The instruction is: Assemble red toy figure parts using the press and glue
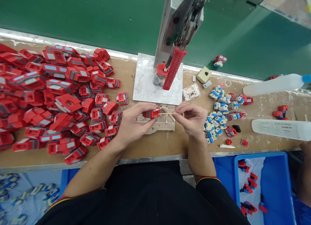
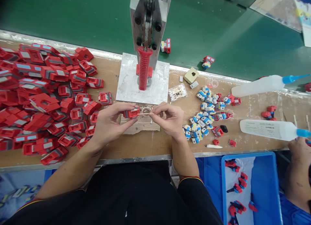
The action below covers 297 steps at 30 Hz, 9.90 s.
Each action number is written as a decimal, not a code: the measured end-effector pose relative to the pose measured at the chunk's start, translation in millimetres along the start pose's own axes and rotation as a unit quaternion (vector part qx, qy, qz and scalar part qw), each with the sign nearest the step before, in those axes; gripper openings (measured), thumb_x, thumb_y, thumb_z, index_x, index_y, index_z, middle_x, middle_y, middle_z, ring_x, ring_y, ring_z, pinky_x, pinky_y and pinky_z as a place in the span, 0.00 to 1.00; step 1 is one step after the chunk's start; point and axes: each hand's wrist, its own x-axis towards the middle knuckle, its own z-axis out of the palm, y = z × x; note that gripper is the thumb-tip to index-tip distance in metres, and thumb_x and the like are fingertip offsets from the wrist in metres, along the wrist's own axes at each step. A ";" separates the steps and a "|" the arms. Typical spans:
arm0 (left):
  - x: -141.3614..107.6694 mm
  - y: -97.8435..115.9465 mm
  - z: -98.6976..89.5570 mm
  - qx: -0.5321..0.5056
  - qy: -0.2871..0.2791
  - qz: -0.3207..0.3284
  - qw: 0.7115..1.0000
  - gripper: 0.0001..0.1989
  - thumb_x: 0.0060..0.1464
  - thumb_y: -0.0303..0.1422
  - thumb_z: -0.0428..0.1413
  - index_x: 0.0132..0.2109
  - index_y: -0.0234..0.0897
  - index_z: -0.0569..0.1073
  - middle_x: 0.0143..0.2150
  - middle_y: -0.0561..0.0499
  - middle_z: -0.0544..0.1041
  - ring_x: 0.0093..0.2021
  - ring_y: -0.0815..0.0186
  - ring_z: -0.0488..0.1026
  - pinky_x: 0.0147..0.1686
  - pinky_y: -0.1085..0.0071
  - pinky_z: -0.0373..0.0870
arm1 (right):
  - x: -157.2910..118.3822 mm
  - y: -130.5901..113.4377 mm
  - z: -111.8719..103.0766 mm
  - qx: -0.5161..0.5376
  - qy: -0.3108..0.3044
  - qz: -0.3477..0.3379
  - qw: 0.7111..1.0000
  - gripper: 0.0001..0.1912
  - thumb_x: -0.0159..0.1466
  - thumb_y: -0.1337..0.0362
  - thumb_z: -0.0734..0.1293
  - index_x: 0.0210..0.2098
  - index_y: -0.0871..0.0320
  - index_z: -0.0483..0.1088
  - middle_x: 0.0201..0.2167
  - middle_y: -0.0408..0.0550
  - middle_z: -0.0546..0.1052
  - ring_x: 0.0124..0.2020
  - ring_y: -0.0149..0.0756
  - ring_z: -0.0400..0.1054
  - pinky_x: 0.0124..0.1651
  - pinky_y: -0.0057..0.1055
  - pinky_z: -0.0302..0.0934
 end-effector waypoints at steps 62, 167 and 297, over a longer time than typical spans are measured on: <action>-8.0 1.7 8.6 -0.109 0.012 -0.060 0.992 0.19 0.61 0.41 0.69 0.55 0.37 0.83 0.50 0.44 0.89 0.46 0.57 0.89 0.50 0.65 0.88 | -31.6 -16.9 28.1 0.027 0.039 0.019 0.999 0.25 0.60 0.43 0.81 0.48 0.49 0.77 0.41 0.46 0.81 0.39 0.36 0.77 0.41 0.32 0.75; 173.2 -13.7 -67.6 0.237 -0.416 0.105 0.872 0.30 0.51 0.35 0.71 0.62 0.43 0.81 0.60 0.42 0.79 0.54 0.55 0.80 0.55 0.63 0.77 | 162.9 -99.8 -7.9 -0.041 -0.014 -0.187 0.981 0.37 0.68 0.32 0.67 0.69 0.41 0.68 0.62 0.47 0.79 0.47 0.35 0.81 0.40 0.32 0.73; 137.7 -64.8 22.7 -0.108 -0.077 0.009 0.991 0.22 0.52 0.29 0.67 0.52 0.41 0.69 0.41 0.51 0.82 0.42 0.62 0.82 0.52 0.60 0.78 | 72.1 -76.2 -6.2 -0.030 -0.170 0.035 0.984 0.37 0.71 0.36 0.66 0.70 0.45 0.53 0.50 0.52 0.82 0.38 0.40 0.82 0.35 0.36 0.78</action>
